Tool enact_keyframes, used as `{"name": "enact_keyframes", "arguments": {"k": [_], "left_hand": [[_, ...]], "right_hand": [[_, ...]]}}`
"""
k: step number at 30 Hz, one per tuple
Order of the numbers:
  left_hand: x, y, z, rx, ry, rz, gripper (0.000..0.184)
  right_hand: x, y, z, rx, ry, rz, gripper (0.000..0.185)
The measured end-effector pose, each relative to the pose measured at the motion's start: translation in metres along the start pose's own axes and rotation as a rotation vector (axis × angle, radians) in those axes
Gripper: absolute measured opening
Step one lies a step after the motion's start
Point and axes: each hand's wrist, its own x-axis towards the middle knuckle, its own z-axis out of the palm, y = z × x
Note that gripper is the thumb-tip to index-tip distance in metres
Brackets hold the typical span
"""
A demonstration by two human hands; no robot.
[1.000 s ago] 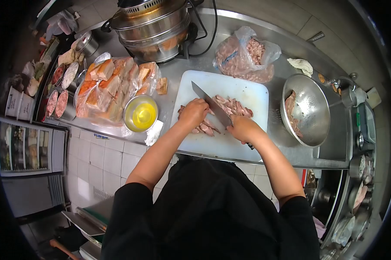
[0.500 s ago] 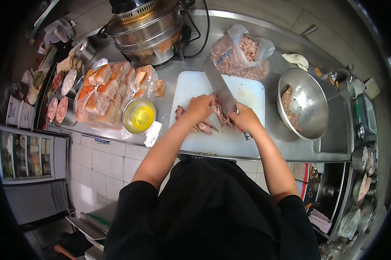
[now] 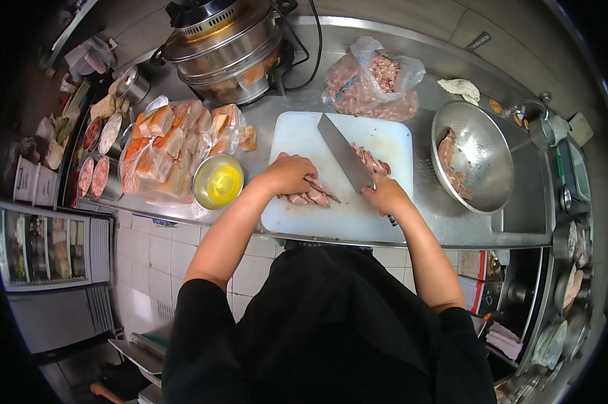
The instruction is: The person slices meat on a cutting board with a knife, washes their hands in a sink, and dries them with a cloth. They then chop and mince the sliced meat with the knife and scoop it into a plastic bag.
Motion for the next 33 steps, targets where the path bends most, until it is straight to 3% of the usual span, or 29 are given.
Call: {"name": "enact_keyframes", "arguments": {"k": [11,17,20,22,23,25,29,31,33], "left_hand": [[0.009,0.014,-0.011,0.195,-0.156,0.055,0.049],[0.039,0.008,-0.006,0.061,-0.177,-0.032,0.037],[0.058,0.001,0.012,0.014,-0.036,-0.031,0.031],[0.063,0.003,0.016,0.098,0.171,0.106,0.027],[0.063,0.002,0.018,0.1,0.171,0.108,0.027],[0.051,0.01,0.02,0.12,0.441,0.137,0.022],[0.021,0.018,0.029,0.023,0.389,0.039,0.022],[0.013,0.021,0.044,-0.087,0.549,0.026,0.022],[0.017,0.021,0.051,-0.097,0.535,0.026,0.023]], "right_hand": [[-0.005,-0.003,0.007,-0.043,0.041,0.008,0.037],[-0.006,-0.004,0.006,-0.03,0.012,0.03,0.037],[-0.007,-0.005,0.006,-0.031,0.029,0.027,0.038],[-0.007,-0.004,0.007,-0.025,0.025,0.03,0.038],[-0.006,-0.003,0.007,-0.02,0.018,0.035,0.038],[-0.01,-0.004,0.01,-0.021,0.048,0.033,0.038],[-0.013,-0.007,0.006,-0.08,0.04,0.023,0.038],[-0.015,0.001,0.01,-0.173,0.093,-0.03,0.037],[-0.027,0.0,0.009,-0.27,0.129,-0.079,0.036]]}}
